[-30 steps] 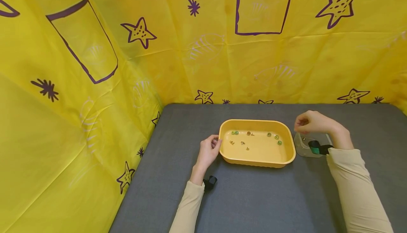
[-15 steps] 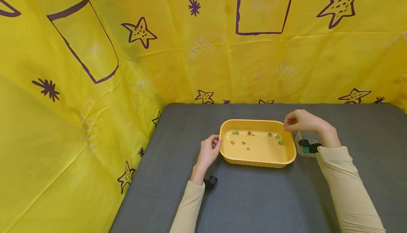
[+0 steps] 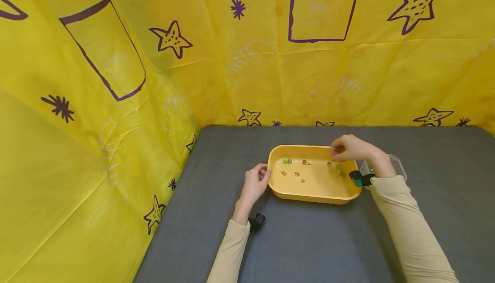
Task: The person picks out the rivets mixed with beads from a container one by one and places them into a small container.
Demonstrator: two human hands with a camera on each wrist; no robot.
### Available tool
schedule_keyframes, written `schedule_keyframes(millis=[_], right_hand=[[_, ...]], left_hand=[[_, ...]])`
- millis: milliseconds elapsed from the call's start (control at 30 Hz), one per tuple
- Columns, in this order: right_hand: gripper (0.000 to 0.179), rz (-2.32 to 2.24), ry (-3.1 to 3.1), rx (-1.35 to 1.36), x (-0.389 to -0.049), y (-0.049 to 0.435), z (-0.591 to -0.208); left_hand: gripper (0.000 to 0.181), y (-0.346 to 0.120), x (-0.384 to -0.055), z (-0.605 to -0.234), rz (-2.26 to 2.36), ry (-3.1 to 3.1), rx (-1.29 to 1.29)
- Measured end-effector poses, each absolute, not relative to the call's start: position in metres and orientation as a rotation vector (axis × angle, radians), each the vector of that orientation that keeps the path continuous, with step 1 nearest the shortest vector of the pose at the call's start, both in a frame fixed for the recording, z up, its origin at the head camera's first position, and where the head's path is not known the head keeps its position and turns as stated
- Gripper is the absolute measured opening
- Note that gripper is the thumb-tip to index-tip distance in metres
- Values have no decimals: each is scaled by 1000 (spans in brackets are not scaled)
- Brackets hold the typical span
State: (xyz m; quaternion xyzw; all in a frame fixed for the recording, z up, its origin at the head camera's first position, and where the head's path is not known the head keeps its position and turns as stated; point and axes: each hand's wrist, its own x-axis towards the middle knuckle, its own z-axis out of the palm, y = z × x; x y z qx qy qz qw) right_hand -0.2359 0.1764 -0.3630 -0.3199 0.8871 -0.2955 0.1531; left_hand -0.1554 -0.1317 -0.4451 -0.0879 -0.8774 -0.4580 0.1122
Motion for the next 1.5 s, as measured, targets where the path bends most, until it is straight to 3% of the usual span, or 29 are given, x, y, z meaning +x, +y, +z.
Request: schedule_keyframes(millis=[1500], right_hand=[[6, -784, 2279, -1131, -243, 107, -404]], left_hand=[[21, -130, -154, -444, -1343, -2586, -258]])
